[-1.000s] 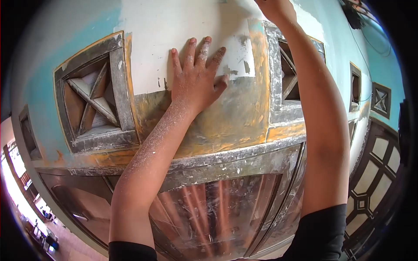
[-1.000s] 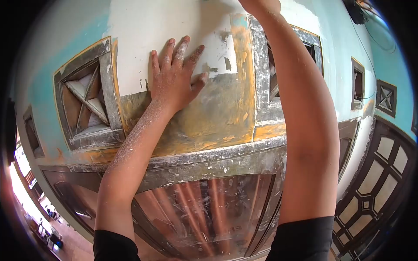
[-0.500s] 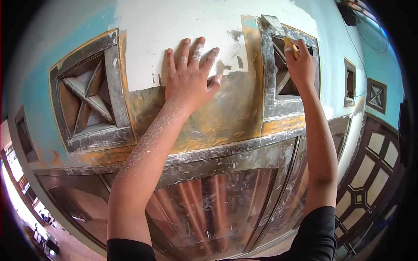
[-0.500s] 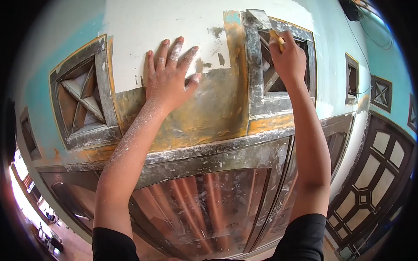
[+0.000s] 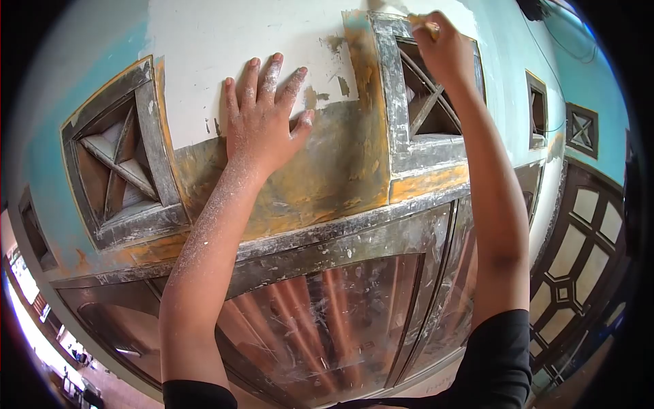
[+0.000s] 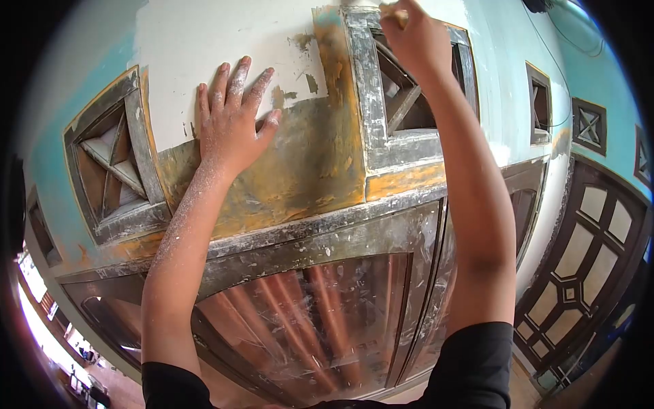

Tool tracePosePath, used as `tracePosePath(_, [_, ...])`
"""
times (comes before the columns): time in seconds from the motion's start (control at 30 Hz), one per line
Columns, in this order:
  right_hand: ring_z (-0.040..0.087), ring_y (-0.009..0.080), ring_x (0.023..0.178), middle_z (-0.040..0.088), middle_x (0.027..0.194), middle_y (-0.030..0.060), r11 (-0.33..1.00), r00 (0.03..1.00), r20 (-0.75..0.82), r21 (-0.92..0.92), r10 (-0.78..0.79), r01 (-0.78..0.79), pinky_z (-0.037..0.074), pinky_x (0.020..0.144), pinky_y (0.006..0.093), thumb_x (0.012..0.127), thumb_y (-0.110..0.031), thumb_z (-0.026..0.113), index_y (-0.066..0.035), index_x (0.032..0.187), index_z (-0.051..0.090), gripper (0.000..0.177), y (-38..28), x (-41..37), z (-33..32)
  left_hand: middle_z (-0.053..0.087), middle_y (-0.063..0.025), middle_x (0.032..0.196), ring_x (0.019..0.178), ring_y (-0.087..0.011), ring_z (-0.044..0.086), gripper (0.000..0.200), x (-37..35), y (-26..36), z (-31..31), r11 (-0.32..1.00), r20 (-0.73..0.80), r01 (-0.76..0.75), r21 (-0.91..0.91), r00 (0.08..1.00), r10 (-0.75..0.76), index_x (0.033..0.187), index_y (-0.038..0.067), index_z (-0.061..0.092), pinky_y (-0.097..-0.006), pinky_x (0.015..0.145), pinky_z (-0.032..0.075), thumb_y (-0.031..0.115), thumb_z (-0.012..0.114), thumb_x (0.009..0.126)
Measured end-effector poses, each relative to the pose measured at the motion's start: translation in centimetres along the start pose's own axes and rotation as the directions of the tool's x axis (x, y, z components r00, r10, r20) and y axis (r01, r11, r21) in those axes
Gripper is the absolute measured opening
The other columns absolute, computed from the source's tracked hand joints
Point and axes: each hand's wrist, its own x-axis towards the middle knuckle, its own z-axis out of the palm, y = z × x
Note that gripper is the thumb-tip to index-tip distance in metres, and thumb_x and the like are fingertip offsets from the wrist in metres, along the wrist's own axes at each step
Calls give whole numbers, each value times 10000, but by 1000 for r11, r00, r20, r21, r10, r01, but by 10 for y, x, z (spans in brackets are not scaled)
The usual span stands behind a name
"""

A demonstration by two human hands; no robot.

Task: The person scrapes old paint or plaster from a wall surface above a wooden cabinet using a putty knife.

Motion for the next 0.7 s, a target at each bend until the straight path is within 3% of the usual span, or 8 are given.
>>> tracePosePath(0.1, [712,418,783,720,801,196,995,995,-17,31,-97,98,547,701,487,931,-430,638,-166,1145,661,341,-23,-33,-2,265,-57,1682,1565,-329,187,639,-1,2,1,1000,-13,10,-11,1000,-10,1579,327,391,-639,1248,119,485,560,984])
tracePosePath(0.2, [714,424,796,720,811,206,989,988,-55,16,-147,148,551,705,488,933,-423,642,-168,1154,662,338,-19,-7,14,263,-55,1684,1566,-330,184,637,2,1,0,1000,-4,7,-12,1000,-7,1579,325,393,-639,1249,115,475,565,984])
tracePosePath(0.37, [715,424,803,726,816,196,990,994,-28,91,-110,112,556,709,502,931,-421,643,-169,1170,663,348,-16,-3,8,258,-52,1686,1569,-334,176,637,-1,2,0,1000,-2,2,-15,1000,-2,1580,322,390,-637,1251,107,474,562,986])
tracePosePath(0.47, [717,416,815,726,829,192,994,994,34,-1,-106,106,559,722,504,932,-428,639,-163,1166,656,354,-29,-23,9,250,-54,1689,1570,-336,169,643,-2,6,1,1000,0,26,-9,1000,-26,1585,319,380,-635,1252,106,470,563,988])
tracePosePath(0.53, [716,415,831,729,847,189,990,989,-25,1,-144,144,558,728,517,937,-430,627,-167,1157,651,343,-41,-12,10,238,-57,1693,1573,-334,161,651,-2,7,1,999,14,33,-5,999,-32,1592,318,368,-633,1253,107,471,562,989])
tracePosePath(0.6, [690,473,934,725,986,266,989,996,86,151,-16,2,548,792,520,951,-330,627,-96,1182,644,330,-52,2,2,234,-59,1694,1574,-334,157,655,-2,7,1,999,12,32,-1,999,-32,1595,319,361,-634,1252,106,471,561,990])
tracePosePath(0.63, [692,471,908,718,954,273,976,998,28,209,-58,51,549,783,517,928,-302,642,-94,1152,655,307,-55,2,-2,230,-62,1695,1575,-333,154,660,-3,8,1,999,12,34,-6,999,-34,1598,320,355,-635,1252,106,472,560,990])
tracePosePath(0.7, [692,468,899,715,931,269,983,994,84,177,-72,57,548,778,520,915,-292,649,-92,1143,659,304,-66,-14,-22,227,-61,1697,1576,-334,151,662,-6,12,2,999,21,42,-3,999,-41,1600,321,352,-636,1252,106,472,559,990])
